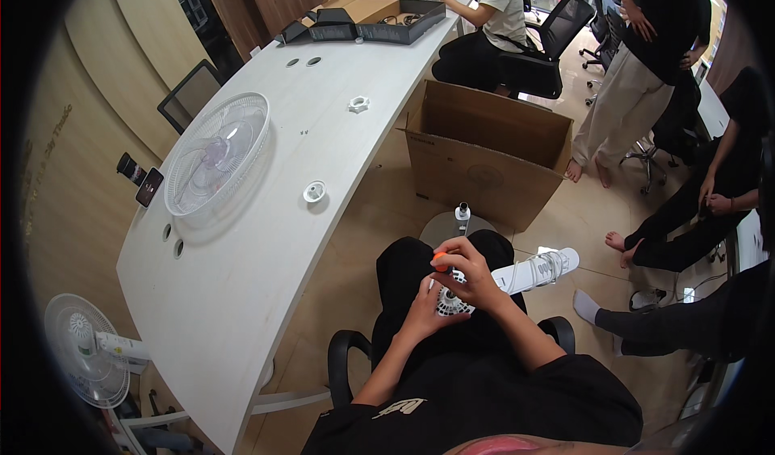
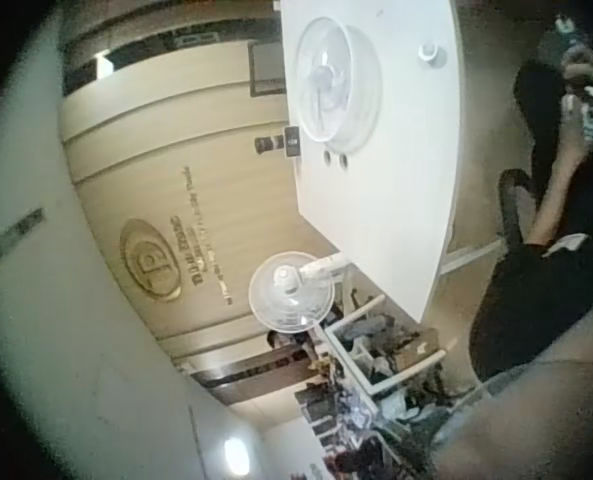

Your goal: Assemble or repair a fan motor component using a screwdriver.

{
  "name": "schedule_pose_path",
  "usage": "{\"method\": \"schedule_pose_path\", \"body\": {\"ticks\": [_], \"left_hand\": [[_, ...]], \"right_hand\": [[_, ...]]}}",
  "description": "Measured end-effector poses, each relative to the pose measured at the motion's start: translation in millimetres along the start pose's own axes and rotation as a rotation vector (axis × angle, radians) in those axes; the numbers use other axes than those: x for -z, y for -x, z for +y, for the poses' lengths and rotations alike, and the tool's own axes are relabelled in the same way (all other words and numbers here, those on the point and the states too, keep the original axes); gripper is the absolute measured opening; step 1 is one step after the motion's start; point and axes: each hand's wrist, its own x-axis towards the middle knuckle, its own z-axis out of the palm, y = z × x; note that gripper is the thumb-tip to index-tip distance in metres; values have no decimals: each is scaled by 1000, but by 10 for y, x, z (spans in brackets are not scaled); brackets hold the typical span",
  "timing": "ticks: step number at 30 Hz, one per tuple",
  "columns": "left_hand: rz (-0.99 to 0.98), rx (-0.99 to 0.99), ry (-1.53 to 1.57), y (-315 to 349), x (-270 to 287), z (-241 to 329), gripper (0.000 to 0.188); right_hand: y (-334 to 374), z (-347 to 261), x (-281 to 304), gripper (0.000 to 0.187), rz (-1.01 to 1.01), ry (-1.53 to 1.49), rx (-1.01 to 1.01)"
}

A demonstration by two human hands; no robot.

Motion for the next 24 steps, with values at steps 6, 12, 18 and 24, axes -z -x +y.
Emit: {"method": "schedule_pose_path", "body": {"ticks": [6, 12, 18, 24], "left_hand": [[-32, 24, 5, 3, -9, -36, 99], [-15, 11, -17, 5, -6, -30, 96], [-25, 45, -14, 7, 28, 41, 95], [13, -21, -12, 10, -1, -20, 95]], "right_hand": [[-133, -132, 46, 38, 32, 138, 77], [-72, -24, 36, 37, -40, 189, 61], [-59, -9, 16, 36, 63, 166, 33], [-148, -39, 95, 41, -6, 206, 175]]}}
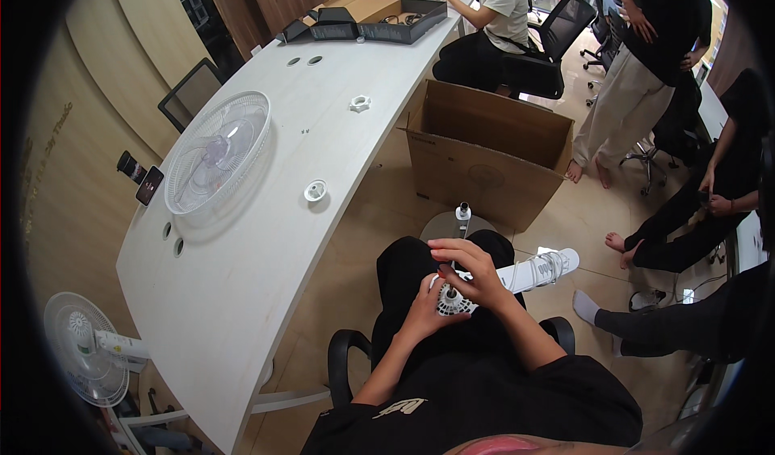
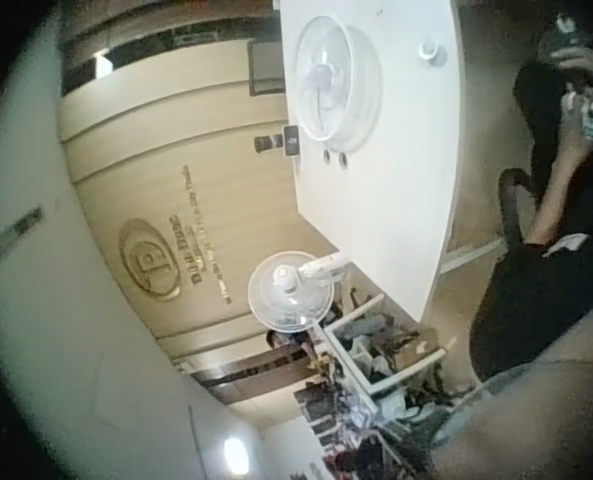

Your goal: Assemble or repair a fan motor component using a screwdriver.

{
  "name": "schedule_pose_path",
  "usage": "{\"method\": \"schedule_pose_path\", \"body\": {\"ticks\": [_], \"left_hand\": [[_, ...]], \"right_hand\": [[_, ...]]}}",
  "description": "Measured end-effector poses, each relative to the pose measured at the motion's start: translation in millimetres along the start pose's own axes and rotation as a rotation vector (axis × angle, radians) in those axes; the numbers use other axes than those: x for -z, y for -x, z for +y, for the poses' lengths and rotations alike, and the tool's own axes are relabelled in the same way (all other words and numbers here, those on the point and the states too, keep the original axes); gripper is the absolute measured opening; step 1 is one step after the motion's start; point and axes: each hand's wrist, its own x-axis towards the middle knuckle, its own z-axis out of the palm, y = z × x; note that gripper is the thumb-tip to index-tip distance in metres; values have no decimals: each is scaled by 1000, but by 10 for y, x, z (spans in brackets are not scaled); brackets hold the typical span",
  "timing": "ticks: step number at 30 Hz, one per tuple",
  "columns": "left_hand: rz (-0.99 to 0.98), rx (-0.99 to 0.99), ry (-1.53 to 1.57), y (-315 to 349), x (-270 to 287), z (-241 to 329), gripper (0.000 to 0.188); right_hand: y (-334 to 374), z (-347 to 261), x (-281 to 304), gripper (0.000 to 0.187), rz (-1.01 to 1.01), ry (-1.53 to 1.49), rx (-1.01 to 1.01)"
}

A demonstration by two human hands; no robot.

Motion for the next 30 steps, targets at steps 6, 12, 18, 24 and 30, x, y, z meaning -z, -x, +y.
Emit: {"method": "schedule_pose_path", "body": {"ticks": [6, 12, 18, 24, 30], "left_hand": [[-6, 46, -25, -2, -9, 17, 97], [-14, 31, -22, -1, -13, -29, 100], [-17, 49, -14, -4, 16, 38, 99], [-13, 39, 3, -3, 1, 13, 99], [-9, 45, 17, -1, 20, 24, 98]], "right_hand": [[115, 56, -77, 42, 42, -34, -148], [-2, -90, -6, 39, 45, -136, -140], [70, 25, -46, 39, 45, -112, -138], [74, -18, -46, 40, 76, -110, -143], [43, -8, -16, 42, -22, -221, -209]]}}
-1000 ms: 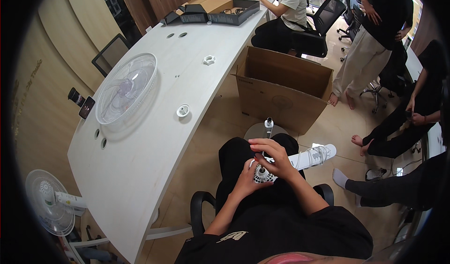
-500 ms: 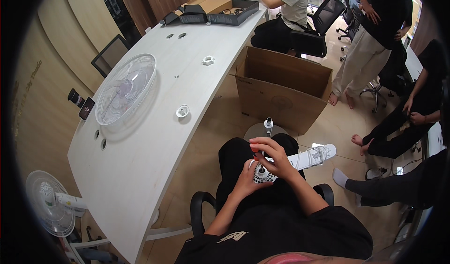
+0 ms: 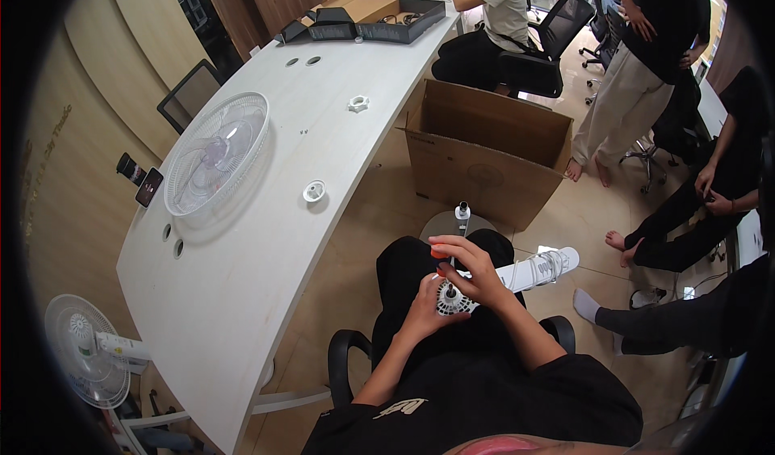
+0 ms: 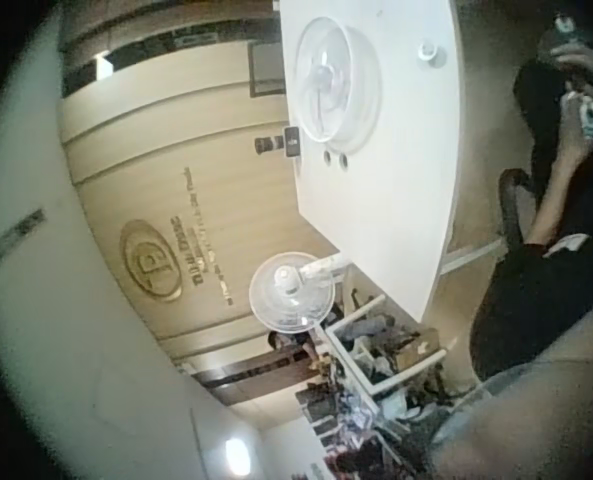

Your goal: Assemble or repair a fan motor component using a screwdriver.

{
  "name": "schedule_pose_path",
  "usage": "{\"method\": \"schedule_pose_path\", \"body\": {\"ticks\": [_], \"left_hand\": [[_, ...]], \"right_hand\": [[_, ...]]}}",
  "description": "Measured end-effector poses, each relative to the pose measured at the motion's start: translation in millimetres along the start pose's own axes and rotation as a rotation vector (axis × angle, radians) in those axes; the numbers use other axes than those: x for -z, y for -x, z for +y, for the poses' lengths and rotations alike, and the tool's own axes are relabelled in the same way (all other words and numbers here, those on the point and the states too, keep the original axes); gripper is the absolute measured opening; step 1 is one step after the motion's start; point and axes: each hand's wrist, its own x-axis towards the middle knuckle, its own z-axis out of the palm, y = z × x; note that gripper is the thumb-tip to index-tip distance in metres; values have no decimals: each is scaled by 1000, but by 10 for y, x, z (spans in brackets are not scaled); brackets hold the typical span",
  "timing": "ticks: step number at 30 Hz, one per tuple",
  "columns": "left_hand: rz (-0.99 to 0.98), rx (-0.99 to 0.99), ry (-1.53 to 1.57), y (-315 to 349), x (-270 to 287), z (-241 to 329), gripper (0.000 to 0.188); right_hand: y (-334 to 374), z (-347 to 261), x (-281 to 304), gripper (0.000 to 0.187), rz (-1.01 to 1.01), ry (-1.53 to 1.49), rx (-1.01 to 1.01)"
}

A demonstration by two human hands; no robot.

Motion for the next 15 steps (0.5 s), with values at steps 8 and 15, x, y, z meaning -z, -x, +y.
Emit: {"method": "schedule_pose_path", "body": {"ticks": [8, 15], "left_hand": [[13, -12, 9, 1, -11, 28, 99], [46, -15, -1, 18, -81, -84, 103]], "right_hand": [[48, 0, -64, 42, 156, 180, 91], [-2, -86, -14, 40, 12, 67, -3]]}}
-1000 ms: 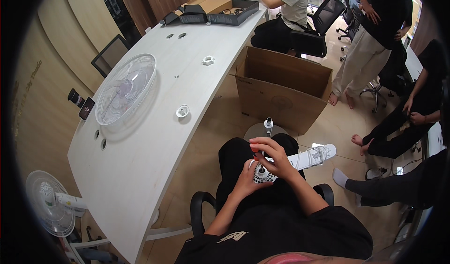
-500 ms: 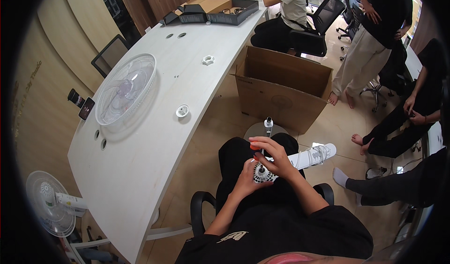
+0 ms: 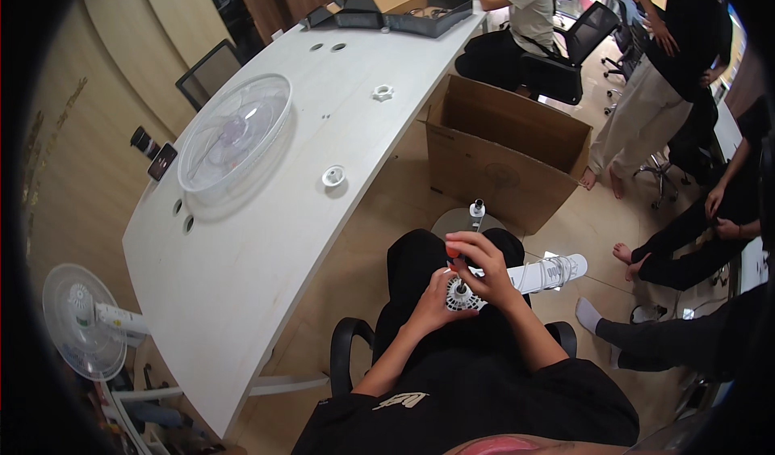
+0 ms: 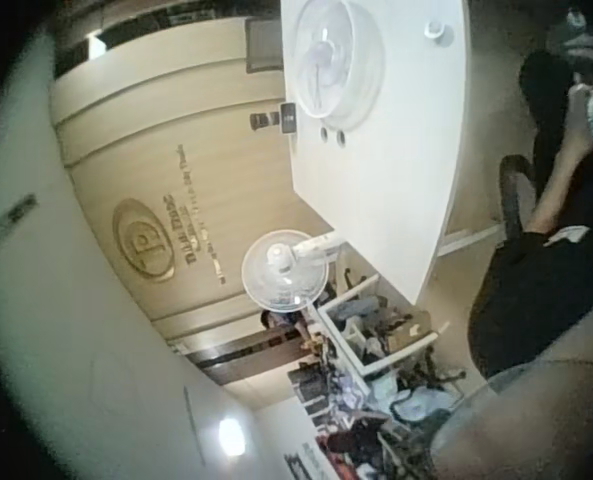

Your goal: Assemble or repair a fan motor component using a screwdriver.

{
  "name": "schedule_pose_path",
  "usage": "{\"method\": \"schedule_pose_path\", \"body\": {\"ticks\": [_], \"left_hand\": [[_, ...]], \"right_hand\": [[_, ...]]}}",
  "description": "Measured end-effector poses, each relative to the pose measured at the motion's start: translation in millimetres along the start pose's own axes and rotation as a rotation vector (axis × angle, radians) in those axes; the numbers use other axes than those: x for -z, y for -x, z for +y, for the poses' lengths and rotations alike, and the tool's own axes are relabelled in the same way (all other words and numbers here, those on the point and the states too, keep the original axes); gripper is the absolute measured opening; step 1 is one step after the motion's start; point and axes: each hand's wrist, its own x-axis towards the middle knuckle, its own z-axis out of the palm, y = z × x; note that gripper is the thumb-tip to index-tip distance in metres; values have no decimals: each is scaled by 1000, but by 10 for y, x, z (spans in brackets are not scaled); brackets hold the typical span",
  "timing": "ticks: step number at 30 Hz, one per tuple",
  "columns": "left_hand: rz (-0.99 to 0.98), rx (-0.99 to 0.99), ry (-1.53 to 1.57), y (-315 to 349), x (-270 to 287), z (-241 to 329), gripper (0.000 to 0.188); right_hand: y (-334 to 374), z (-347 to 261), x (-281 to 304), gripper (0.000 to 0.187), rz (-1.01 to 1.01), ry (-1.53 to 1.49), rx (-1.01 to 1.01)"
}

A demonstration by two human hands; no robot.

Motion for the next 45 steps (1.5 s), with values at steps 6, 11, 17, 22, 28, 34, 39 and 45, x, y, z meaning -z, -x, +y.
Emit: {"method": "schedule_pose_path", "body": {"ticks": [6, 11, 17, 22, 28, 34, 39, 45], "left_hand": [[-14, -24, -10, -14, 11, 25, 97], [-1, -3, 35, 17, -33, -40, 99], [-24, -30, 68, 26, -69, -6, 98], [9, -43, 80, 42, -60, 9, 98], [35, -62, 56, 35, -79, -14, 97], [42, -76, 53, 28, -91, -25, 98], [44, -80, 48, 24, -97, -41, 98], [39, -58, 49, 10, -76, -11, 98]], "right_hand": [[20, 51, -43, 37, 119, 95, 49], [-37, -82, -10, 36, 41, 12, 24], [69, 37, -19, 38, 125, 55, 40], [-8, -96, 22, 38, 121, 165, 68], [4, -15, 50, 38, 70, 120, 31], [100, 17, 42, 40, 85, 106, -23], [-36, -100, 51, 37, 51, 165, 66], [98, 104, -4, 39, 85, 101, -11]]}}
